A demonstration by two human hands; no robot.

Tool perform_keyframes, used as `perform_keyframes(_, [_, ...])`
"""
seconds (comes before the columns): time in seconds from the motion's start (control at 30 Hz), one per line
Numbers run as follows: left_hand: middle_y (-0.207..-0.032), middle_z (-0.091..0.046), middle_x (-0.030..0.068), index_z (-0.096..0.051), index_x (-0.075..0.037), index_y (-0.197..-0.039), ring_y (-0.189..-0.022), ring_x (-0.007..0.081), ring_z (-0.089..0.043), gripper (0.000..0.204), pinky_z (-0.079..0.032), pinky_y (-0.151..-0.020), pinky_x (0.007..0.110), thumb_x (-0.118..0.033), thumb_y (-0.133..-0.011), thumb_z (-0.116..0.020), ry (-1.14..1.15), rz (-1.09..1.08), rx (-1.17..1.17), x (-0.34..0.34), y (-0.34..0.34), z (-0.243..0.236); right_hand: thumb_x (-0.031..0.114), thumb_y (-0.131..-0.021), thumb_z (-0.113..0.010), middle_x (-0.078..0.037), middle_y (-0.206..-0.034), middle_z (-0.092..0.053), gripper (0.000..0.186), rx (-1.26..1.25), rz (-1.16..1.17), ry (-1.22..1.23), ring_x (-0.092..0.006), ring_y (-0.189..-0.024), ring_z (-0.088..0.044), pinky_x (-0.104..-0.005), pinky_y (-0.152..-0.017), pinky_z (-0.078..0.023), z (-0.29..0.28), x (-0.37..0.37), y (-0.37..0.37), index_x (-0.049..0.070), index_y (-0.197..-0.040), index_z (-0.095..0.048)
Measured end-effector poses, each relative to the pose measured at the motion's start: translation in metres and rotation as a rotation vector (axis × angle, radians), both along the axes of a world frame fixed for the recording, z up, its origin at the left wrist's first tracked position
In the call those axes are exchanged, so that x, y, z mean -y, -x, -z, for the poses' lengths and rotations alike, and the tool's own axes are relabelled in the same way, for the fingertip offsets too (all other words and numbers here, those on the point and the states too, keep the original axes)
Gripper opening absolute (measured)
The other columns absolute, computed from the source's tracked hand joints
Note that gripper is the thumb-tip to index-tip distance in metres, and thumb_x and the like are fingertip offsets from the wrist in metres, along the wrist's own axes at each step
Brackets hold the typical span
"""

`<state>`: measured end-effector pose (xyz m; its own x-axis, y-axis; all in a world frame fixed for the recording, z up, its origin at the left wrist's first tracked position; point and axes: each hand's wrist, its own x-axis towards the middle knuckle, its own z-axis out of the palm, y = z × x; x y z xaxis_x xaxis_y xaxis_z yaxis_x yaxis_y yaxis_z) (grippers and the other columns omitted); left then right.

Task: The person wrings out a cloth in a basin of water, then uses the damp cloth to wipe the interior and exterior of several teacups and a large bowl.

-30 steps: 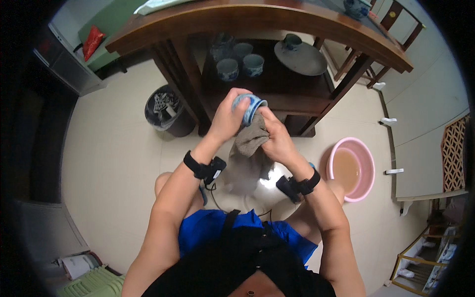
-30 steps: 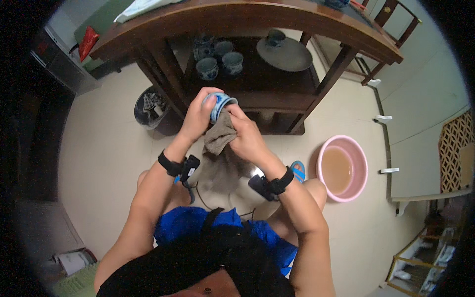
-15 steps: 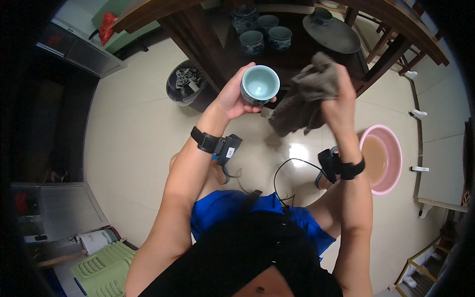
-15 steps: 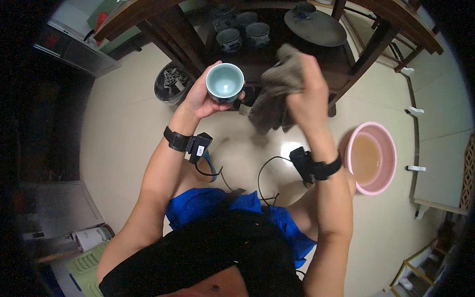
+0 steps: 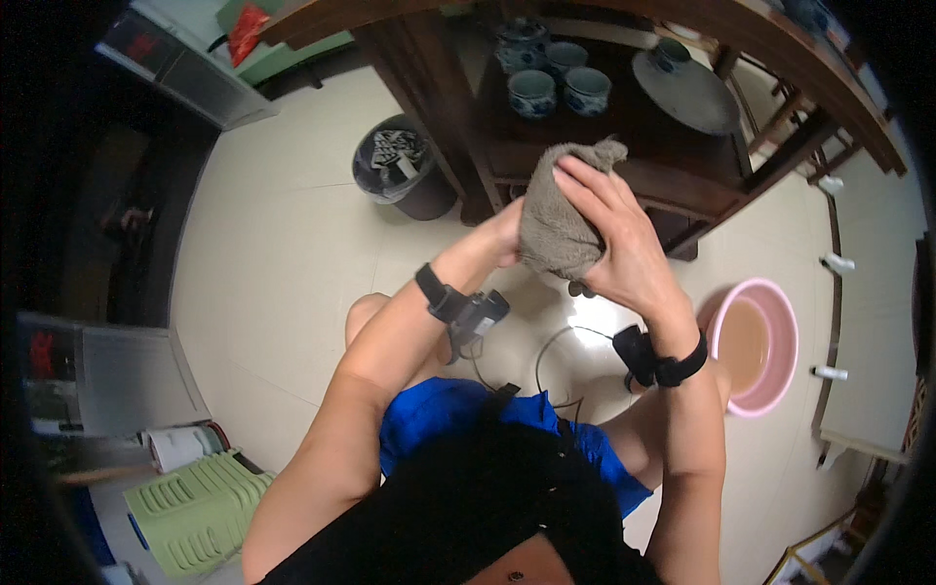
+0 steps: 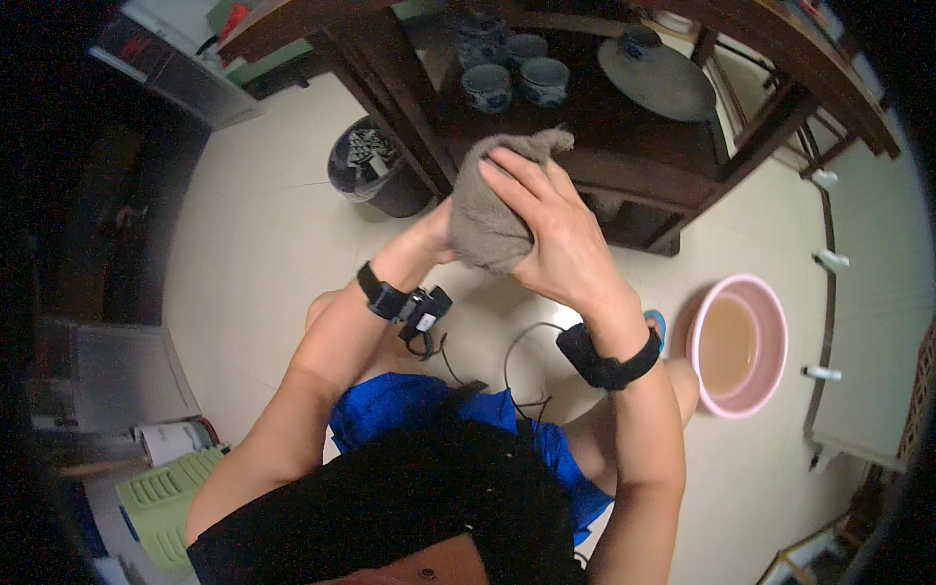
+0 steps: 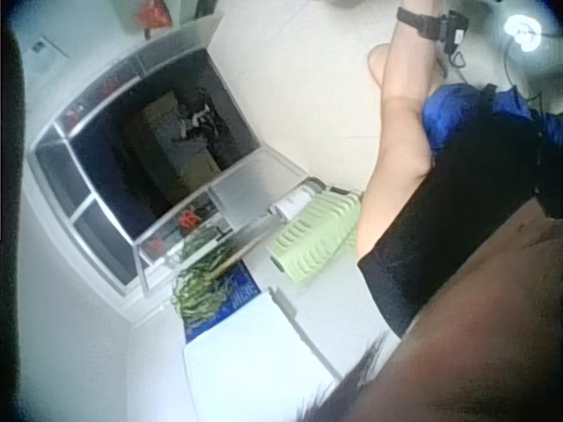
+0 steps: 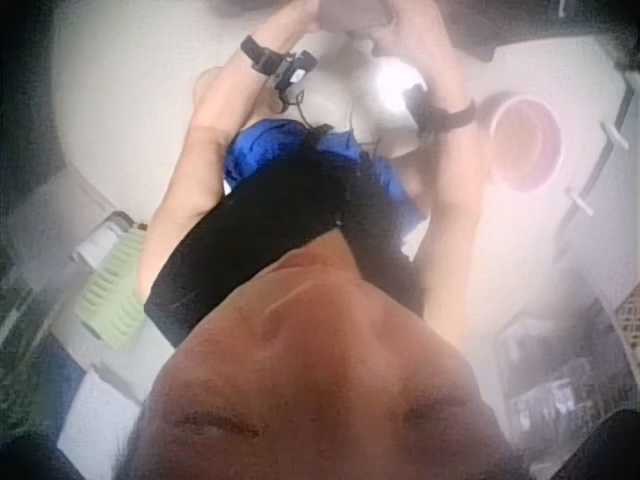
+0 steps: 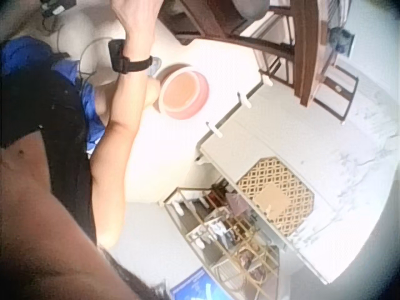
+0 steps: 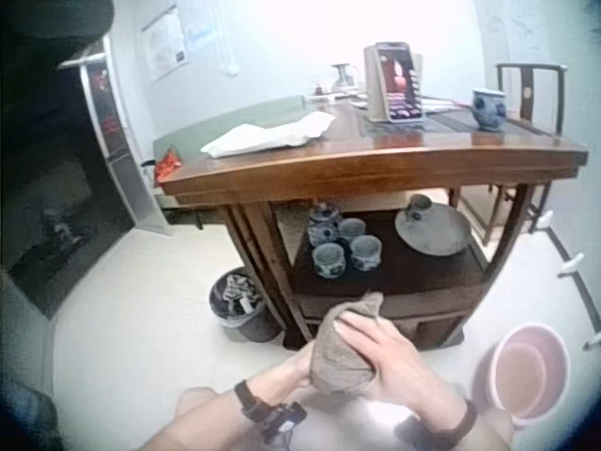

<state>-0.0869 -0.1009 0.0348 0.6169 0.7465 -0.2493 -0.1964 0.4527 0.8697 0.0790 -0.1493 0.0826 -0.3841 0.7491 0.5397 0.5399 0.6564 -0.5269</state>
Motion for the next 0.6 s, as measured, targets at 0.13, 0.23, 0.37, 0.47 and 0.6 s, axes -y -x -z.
perform_keyframes(0.13, [-0.12,-0.057,0.0112,-0.048,-0.007,-0.127,-0.103,0.018,-0.061,0.043,-0.055,-0.084,0.032,-0.037,-0.098,-0.042,-0.025,-0.045,0.076,-0.005,0.011,0.019,0.002,-0.066,-0.07,-0.011,-0.133,-0.049,0.061,-0.257,-0.183,0.319,-0.0296,-0.122,-0.047,-0.0352,-0.104,-0.036,0.006,-0.014,0.003,0.006,-0.124,-0.054])
perform_keyframes(0.23, [-0.114,-0.059,0.0105,-0.048,-0.011,-0.127,-0.097,0.0155,-0.062,0.056,-0.055,-0.074,0.029,-0.054,-0.096,-0.03,-0.04,-0.042,-0.106,0.002,0.001,-0.014,-0.001,-0.07,-0.069,-0.012,-0.129,-0.051,0.056,-0.329,-0.171,0.413,-0.0232,-0.121,-0.048,-0.0307,-0.102,-0.036,0.006,-0.018,-0.009,0.0,-0.123,-0.053])
perform_keyframes(0.37, [-0.064,-0.06,0.0059,-0.06,-0.005,-0.095,-0.045,0.0137,-0.056,0.09,-0.043,-0.039,0.023,-0.079,-0.082,-0.01,-0.108,0.057,-0.288,-0.006,-0.001,0.017,0.001,-0.071,-0.067,-0.013,-0.102,-0.059,0.04,-0.188,-0.059,0.41,-0.0246,-0.093,-0.059,-0.0288,-0.085,-0.044,0.005,-0.01,0.003,0.0,-0.11,-0.057])
perform_keyframes(0.47, [-0.056,-0.057,0.0064,-0.061,-0.005,-0.071,-0.044,0.0156,-0.056,0.101,-0.046,-0.04,0.025,-0.088,-0.071,-0.005,-0.004,0.132,-0.467,0.014,-0.007,-0.003,0.002,-0.071,-0.062,-0.018,-0.093,-0.059,0.023,0.261,0.155,0.282,-0.0373,-0.083,-0.061,-0.0388,-0.069,-0.048,-0.001,0.001,0.008,0.002,-0.093,-0.056])
perform_keyframes(0.6, [-0.067,-0.061,0.0096,-0.062,-0.002,-0.079,-0.05,0.017,-0.059,0.096,-0.047,-0.043,0.025,-0.083,-0.078,-0.01,-0.087,0.015,-0.421,0.014,-0.009,0.005,0.0,-0.068,-0.06,-0.019,-0.09,-0.059,0.02,0.271,0.094,0.192,-0.0401,-0.082,-0.059,-0.0431,-0.067,-0.047,0.006,-0.005,0.008,0.002,-0.088,-0.054])
